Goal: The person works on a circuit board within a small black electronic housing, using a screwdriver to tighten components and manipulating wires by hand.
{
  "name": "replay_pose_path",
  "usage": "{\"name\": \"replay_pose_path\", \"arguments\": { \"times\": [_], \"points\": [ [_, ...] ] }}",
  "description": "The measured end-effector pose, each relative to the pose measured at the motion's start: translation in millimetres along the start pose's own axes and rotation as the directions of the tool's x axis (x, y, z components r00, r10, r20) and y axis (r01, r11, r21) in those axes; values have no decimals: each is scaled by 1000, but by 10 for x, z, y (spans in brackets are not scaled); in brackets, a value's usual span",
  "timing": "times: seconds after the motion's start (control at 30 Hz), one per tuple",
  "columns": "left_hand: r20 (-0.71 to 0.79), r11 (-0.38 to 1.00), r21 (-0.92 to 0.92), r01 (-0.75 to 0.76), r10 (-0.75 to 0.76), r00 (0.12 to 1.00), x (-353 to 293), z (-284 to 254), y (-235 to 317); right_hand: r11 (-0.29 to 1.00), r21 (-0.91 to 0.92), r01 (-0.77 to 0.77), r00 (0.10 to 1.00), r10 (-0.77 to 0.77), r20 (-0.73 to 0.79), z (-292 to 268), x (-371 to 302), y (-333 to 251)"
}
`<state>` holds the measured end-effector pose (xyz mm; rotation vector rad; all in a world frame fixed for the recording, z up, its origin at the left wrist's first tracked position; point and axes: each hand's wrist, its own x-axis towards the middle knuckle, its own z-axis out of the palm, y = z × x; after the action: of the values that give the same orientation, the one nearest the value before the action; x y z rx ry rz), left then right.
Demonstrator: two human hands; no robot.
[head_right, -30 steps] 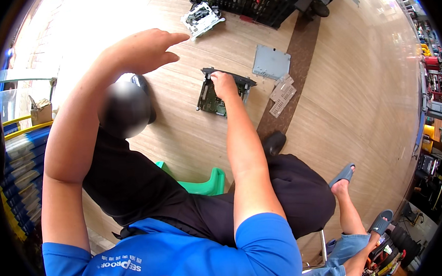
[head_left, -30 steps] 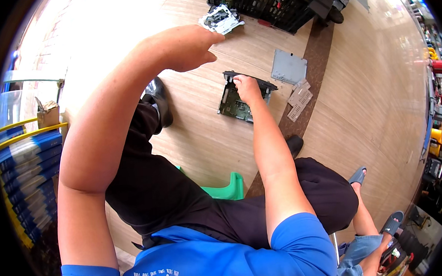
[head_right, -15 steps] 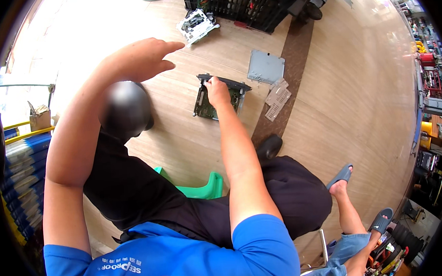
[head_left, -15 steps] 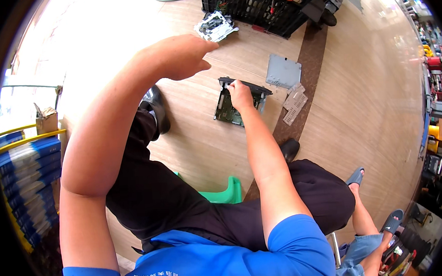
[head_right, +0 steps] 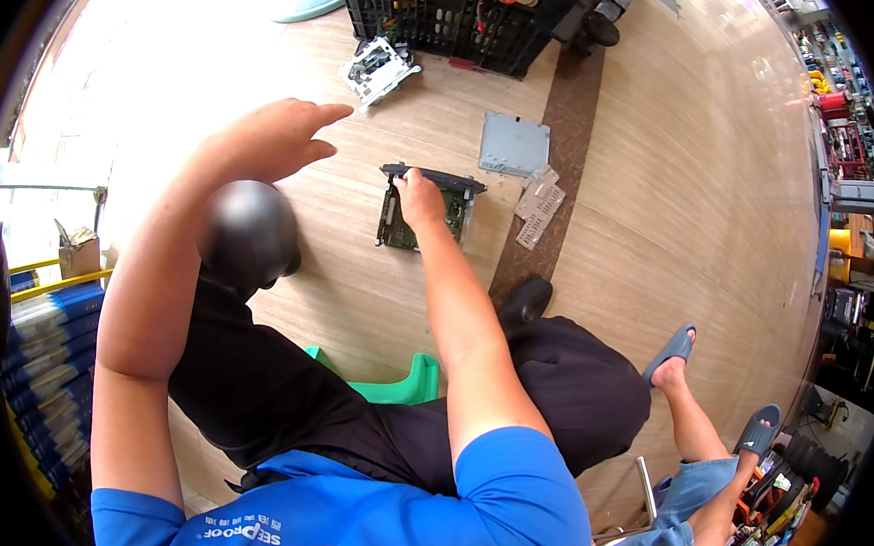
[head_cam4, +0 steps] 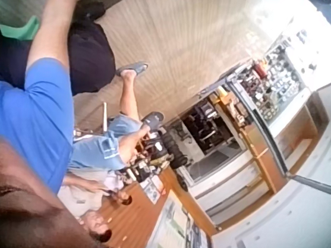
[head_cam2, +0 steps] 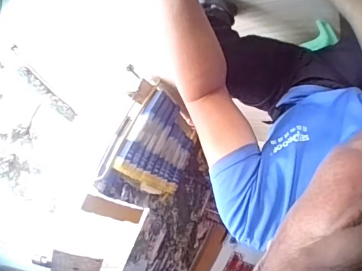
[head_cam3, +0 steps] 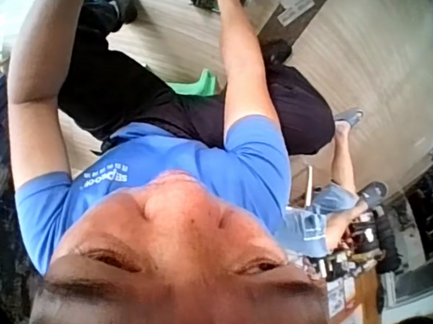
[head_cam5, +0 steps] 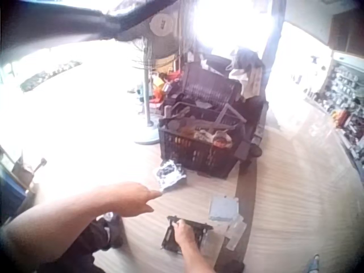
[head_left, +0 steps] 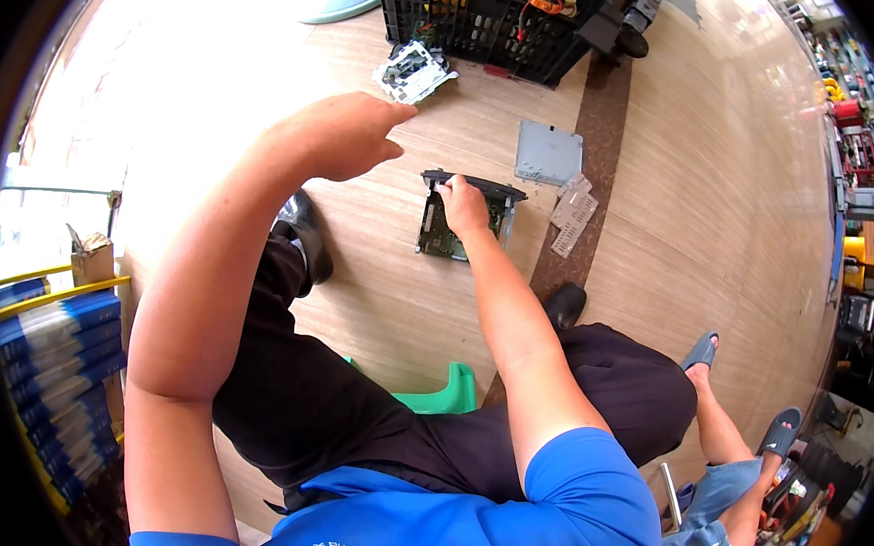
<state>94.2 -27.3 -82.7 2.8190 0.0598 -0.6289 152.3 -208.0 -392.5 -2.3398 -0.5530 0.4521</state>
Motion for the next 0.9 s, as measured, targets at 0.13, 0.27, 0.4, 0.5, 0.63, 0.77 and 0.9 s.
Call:
{"name": "replay_pose_path", "arguments": {
  "times": [0.13,0.27,0.4,0.5,0.63,0.77,0.9],
  "points": [
    [11,999,-21,26,-26,1000,-53,-66,30,998,-48,30,999,-32,-42,62,-18,59],
    [-1,999,-34,-6,6,1000,-72,-90,11,989,-68,130,987,-136,-89,95,-50,140],
    [-44,996,-55,-64,62,997,-79,-101,-10,986,-66,156,982,-162,-101,55,-85,194],
    [-74,994,-62,-95,90,993,-101,-119,-80,990,-51,130,976,-137,-167,-24,-87,65],
    [-149,990,-93,-110,95,984,-224,-215,-185,992,16,126,977,-121,-174,-217,-40,-193],
    [-283,975,-125,-183,142,949,-262,-395,-245,987,91,131,954,-101,-283,-633,96,-36],
    [-287,978,-162,-134,84,954,-458,-520,-377,939,343,28,975,50,-216,-1034,17,-323]
  ]
}}
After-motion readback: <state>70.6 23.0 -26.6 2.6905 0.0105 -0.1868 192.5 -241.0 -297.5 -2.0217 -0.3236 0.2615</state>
